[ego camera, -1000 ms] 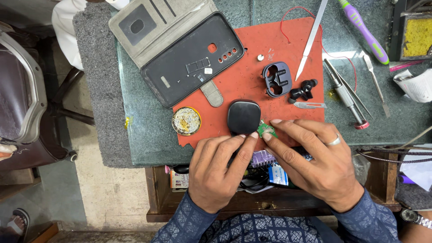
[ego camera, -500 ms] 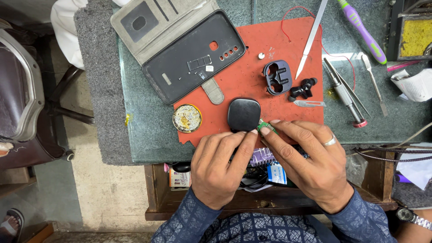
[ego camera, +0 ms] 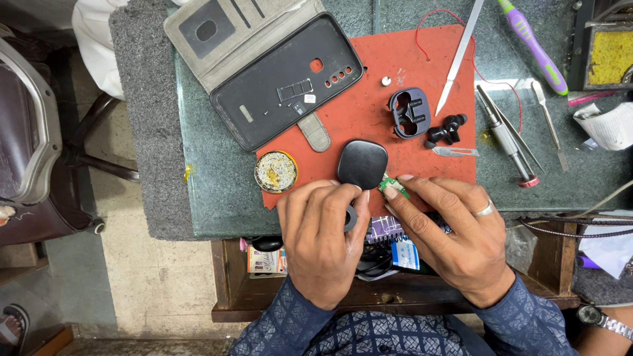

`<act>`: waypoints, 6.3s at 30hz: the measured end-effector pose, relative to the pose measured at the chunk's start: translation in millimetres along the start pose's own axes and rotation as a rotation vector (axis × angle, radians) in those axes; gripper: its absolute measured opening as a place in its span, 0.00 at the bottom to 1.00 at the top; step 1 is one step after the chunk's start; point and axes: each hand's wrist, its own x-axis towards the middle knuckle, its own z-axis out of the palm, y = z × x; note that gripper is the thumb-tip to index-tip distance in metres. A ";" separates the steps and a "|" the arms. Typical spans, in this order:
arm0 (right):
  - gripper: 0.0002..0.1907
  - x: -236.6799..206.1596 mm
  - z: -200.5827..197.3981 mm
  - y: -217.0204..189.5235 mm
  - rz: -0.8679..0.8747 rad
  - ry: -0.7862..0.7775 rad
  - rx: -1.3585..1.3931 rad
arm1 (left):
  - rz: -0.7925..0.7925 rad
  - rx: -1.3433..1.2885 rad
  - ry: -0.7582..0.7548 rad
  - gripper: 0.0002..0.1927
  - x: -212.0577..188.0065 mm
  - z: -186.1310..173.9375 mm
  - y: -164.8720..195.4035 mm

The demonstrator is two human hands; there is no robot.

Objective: The person uses a soldering iron and a screwdriver to work on a small green circuit board removed from a black earbud case. They repeatedly heat and adjust the board, then place it back into the case and tighten a screw.

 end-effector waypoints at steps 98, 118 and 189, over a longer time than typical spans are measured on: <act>0.22 -1.6 -0.9 -1.3 -0.031 -0.018 -0.057 | 0.429 0.382 -0.209 0.20 -18.8 -14.0 -20.2; 0.23 -1.2 -0.1 -4.4 -0.014 -0.005 -0.053 | 0.342 0.421 -0.208 0.19 -25.1 -9.4 -5.8; 0.24 121.1 -63.7 19.5 -0.051 -0.020 -0.159 | 0.302 0.312 -0.097 0.21 -28.7 0.9 -9.3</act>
